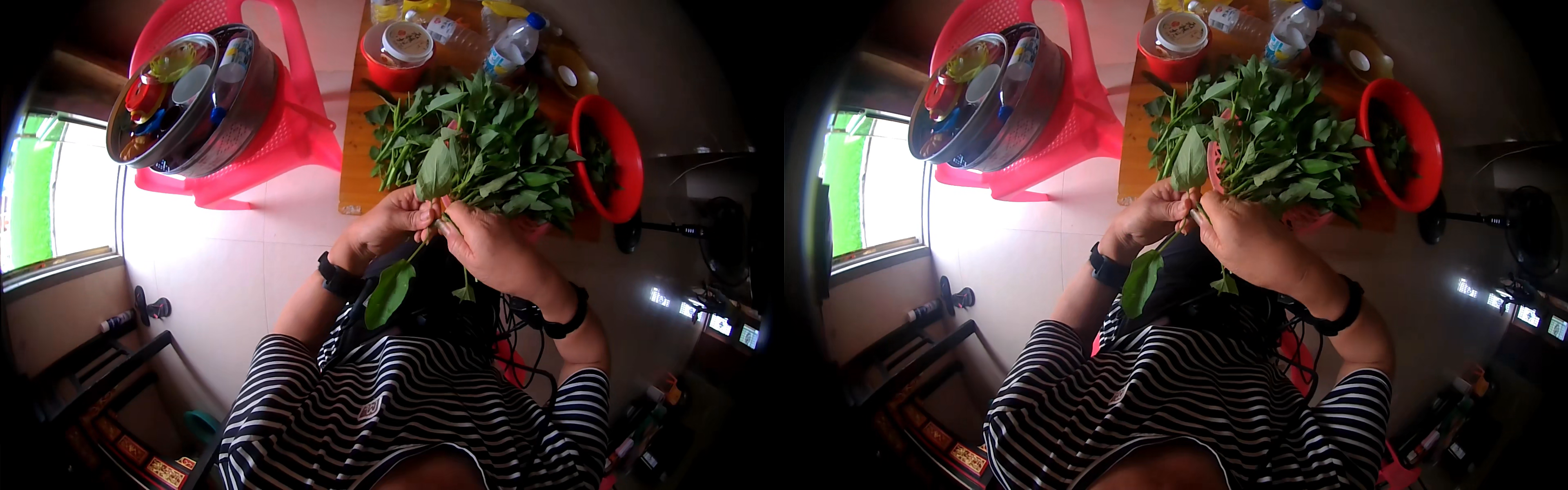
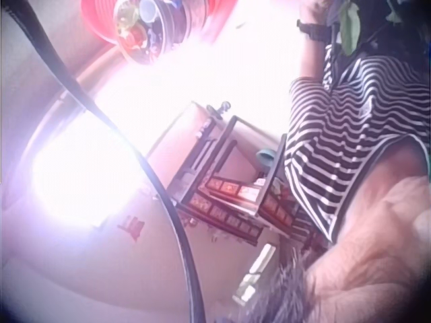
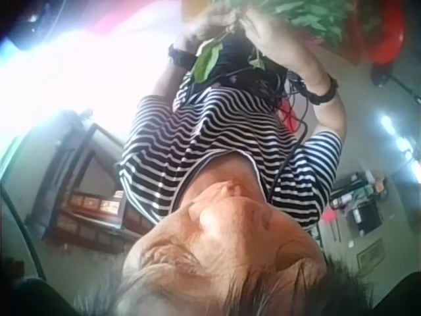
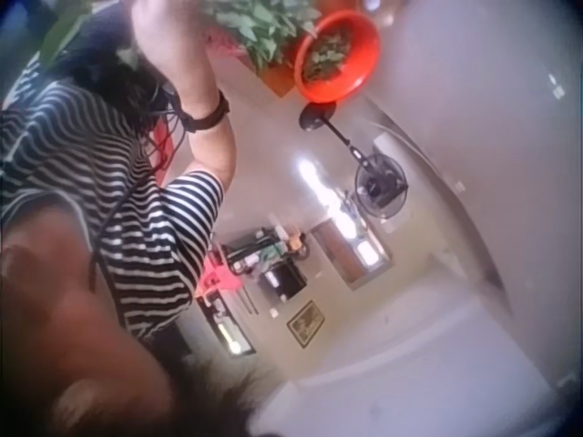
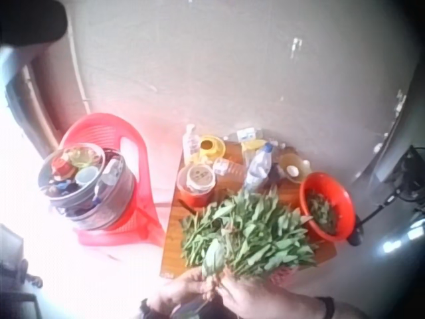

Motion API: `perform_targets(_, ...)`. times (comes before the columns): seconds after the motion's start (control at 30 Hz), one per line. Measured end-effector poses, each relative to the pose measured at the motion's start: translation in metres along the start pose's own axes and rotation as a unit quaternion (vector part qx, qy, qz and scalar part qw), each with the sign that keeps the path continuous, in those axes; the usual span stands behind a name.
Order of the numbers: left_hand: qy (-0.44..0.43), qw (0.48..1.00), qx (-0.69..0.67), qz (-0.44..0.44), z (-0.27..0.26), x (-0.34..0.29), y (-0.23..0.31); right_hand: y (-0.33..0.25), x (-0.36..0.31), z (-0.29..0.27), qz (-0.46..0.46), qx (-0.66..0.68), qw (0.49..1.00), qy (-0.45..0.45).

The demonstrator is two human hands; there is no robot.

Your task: The person picks through a pile of leafy green vegetables in a pink basket by hand, pulling individual leaves or stems and placing them into a separate red bowl.

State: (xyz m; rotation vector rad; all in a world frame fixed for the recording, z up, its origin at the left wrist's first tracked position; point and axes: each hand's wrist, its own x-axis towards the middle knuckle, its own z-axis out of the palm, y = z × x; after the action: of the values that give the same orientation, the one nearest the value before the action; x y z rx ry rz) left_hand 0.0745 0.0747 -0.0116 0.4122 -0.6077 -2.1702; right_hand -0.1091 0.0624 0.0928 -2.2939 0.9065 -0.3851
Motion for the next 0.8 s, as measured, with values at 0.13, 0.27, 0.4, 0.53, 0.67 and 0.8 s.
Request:
perform_targets(0.13,-0.026,0.999,-0.037,0.01,0.0,0.002,-0.002,-0.005,0.001,0.001,0.003,-0.014,1.0,-0.003)
perform_targets(0.27,-0.03,0.998,-0.058,-0.018,0.002,0.003,-0.004,-0.009,-0.001,-0.002,0.004,-0.1,0.995,-0.028)
perform_targets(0.4,-0.006,1.0,-0.023,0.002,0.001,0.004,-0.01,-0.002,-0.005,0.007,-0.026,-0.205,0.978,0.028)
perform_targets(0.53,0.058,0.995,0.077,0.014,0.016,0.005,0.0,0.016,-0.006,0.017,0.137,-0.006,0.984,0.11)
perform_targets(0.67,0.129,0.977,0.16,0.062,0.026,0.004,0.012,0.057,-0.008,-0.031,0.251,0.48,0.822,0.177)
perform_targets(0.8,0.333,0.91,0.181,0.167,-0.014,0.016,0.03,0.065,-0.035,-0.066,0.248,0.514,0.777,0.266)
